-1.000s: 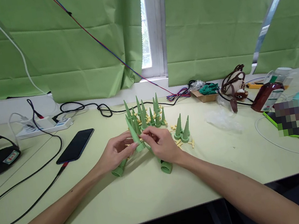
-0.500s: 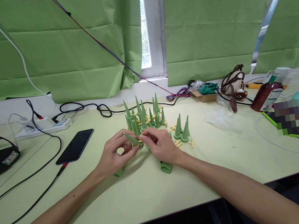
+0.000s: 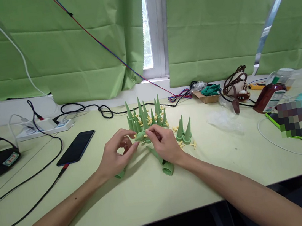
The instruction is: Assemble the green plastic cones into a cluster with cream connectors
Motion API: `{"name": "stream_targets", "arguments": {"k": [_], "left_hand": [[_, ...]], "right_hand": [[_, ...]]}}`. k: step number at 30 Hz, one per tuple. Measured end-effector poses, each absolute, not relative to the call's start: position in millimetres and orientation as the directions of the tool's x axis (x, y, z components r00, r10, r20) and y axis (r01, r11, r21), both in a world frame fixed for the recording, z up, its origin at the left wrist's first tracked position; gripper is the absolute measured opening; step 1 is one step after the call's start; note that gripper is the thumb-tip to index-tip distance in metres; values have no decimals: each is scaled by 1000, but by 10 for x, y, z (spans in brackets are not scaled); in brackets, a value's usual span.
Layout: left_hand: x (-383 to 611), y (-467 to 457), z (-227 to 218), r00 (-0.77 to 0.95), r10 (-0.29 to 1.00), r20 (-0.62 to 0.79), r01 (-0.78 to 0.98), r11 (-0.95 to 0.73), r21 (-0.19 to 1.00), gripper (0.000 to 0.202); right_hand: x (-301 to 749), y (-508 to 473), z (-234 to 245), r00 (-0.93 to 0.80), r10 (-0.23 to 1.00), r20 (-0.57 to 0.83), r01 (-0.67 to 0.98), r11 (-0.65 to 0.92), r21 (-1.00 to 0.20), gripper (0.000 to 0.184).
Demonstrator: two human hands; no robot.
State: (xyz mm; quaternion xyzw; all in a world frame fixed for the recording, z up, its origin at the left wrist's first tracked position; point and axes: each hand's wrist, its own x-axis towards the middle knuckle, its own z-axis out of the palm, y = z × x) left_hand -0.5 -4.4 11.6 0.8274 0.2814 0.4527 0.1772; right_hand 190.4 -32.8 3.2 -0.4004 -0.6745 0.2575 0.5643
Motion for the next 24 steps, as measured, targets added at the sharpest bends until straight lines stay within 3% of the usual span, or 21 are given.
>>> {"name": "stream_targets", "arguments": {"k": [6, 13, 18, 24], "left_hand": [[-1, -36, 193, 359, 804, 473, 355, -587, 728, 36], [8, -37, 213, 434, 824, 364, 394, -537, 746, 55], [4, -21, 211, 470, 811, 348, 389, -545, 743, 53], [-8, -36, 224, 475, 830, 293, 288, -461, 839, 43]], "right_hand": [[1901, -344, 24, -55, 818, 573, 260, 566, -783, 28], [1890, -356, 18, -87, 811, 579, 220, 582, -783, 25], [1897, -352, 10, -108, 817, 566, 199, 575, -793, 23], [1904, -350, 6, -114, 817, 565, 213, 576, -789, 22]]}}
